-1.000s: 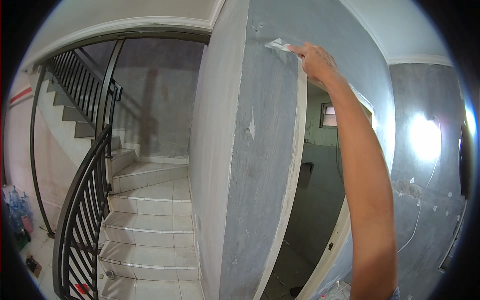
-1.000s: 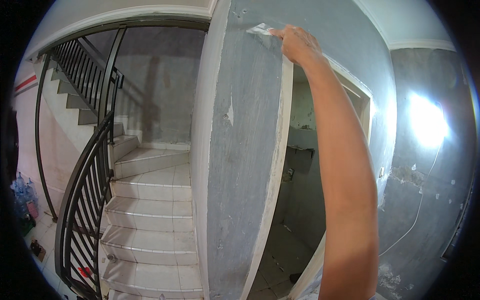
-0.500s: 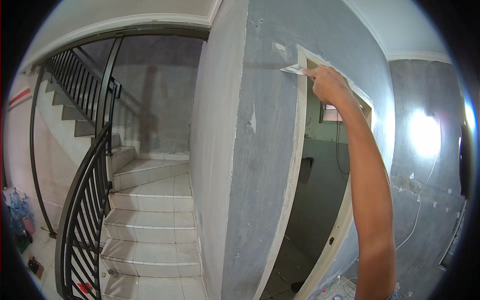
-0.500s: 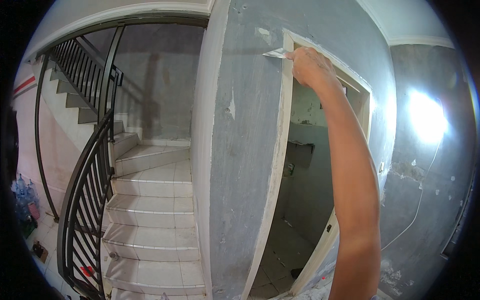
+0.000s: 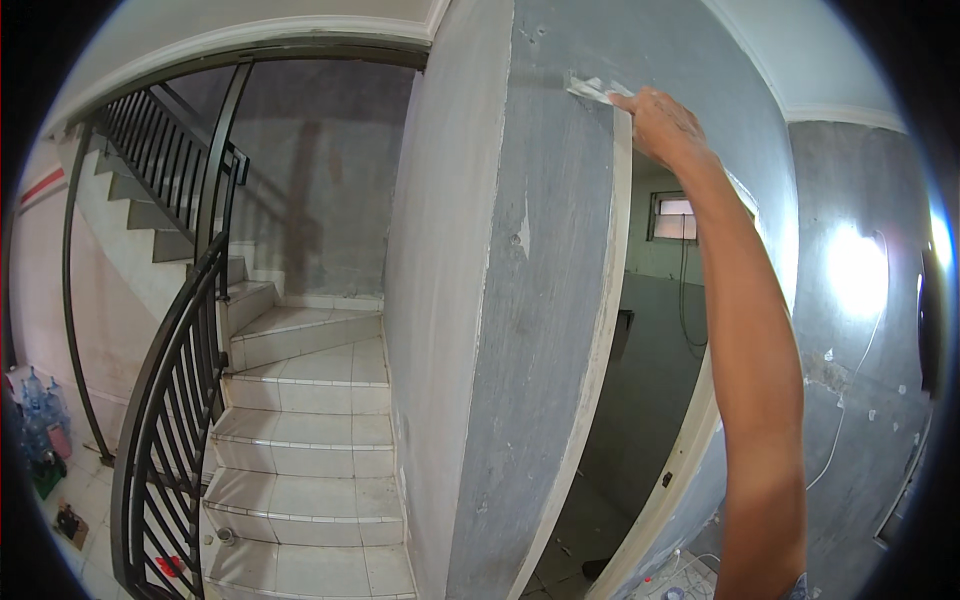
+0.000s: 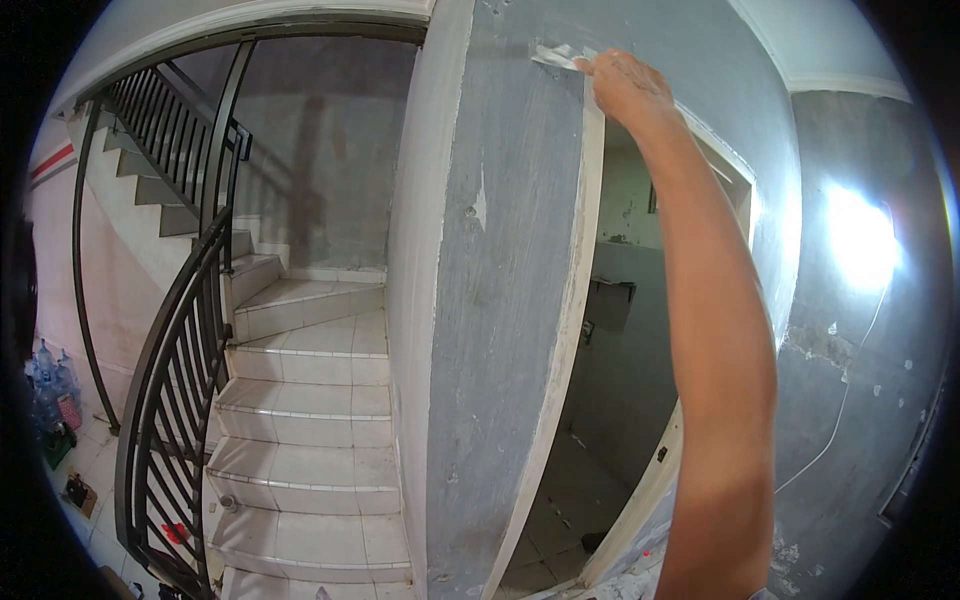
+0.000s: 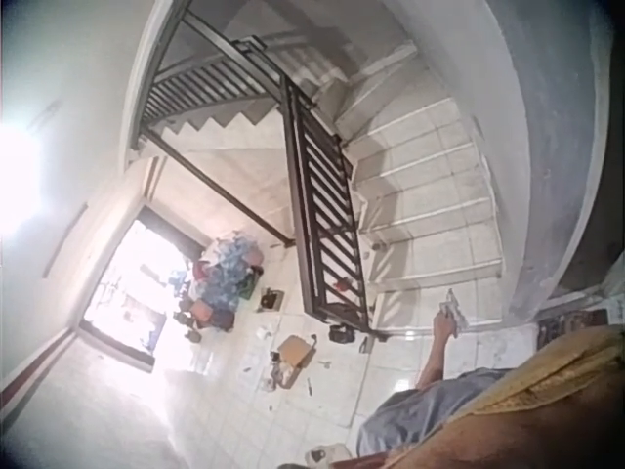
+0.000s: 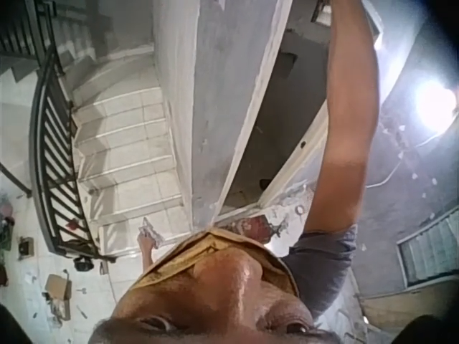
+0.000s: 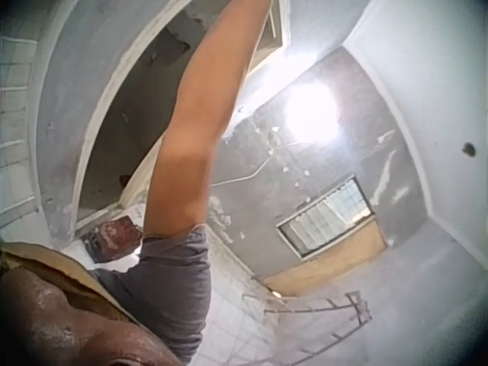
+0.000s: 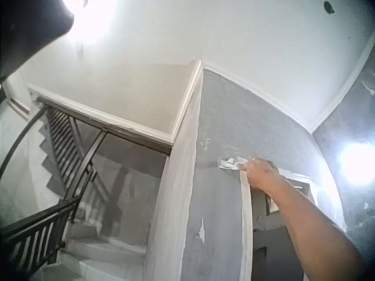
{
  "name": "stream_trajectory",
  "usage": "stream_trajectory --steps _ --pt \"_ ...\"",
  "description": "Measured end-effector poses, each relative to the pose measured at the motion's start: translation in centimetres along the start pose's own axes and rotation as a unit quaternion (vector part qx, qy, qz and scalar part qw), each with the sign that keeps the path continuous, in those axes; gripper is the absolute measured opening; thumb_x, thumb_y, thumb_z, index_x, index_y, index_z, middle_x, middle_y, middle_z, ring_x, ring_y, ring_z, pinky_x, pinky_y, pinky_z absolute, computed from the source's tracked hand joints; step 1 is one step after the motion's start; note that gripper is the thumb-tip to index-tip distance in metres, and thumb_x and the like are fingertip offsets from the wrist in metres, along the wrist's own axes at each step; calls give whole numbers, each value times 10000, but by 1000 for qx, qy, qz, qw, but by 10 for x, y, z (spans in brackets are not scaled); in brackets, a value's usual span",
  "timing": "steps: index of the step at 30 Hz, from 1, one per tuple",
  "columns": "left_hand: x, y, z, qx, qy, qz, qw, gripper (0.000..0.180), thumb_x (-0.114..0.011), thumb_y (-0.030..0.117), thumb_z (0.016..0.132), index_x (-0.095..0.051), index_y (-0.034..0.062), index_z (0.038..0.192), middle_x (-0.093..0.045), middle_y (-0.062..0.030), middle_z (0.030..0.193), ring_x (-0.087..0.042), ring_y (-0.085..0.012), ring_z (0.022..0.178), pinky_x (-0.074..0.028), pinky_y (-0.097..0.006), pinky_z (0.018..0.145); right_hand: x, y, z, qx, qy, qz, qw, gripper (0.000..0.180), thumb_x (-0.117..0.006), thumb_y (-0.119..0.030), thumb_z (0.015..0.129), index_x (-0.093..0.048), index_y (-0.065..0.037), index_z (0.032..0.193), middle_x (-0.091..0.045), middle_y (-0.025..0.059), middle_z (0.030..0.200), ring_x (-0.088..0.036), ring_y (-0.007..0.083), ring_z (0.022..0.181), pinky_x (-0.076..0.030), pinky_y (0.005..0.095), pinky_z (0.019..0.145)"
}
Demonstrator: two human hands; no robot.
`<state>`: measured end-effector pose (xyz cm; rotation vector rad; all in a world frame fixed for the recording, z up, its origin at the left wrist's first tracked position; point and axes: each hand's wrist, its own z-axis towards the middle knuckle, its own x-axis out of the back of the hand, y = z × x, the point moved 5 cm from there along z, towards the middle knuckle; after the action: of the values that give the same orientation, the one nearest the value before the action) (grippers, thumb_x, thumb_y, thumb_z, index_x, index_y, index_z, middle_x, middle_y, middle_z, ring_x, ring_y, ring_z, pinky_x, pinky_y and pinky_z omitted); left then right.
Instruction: Applying and smoothing wall putty over holes and imperfections on a concrete wall using a putty knife.
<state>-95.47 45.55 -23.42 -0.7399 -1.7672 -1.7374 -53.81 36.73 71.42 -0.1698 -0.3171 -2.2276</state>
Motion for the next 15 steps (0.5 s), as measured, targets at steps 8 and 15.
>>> stream_trajectory --steps 8,15 --pt "-1 1 5 -26 0 -31 999 239 -525 217 830 -620 15 915 -637 -230 782 -618 -419 769 -496 -485 639 17 5 -2 5 -6 30 1000 497 -396 -7 899 -569 -287 1271 -620 113 1145 -581 294 1056 -461 402 925" --pt "16 35 4 -19 -8 -61 998 284 -500 253 862 -625 1 899 -635 -236 768 -618 -422 761 -477 -501 621 4 -15 8 4 18 37 999 528 -398 12 876 -556 -283 1284 -635 147 1115 -593 336 1023 -471 429 912"
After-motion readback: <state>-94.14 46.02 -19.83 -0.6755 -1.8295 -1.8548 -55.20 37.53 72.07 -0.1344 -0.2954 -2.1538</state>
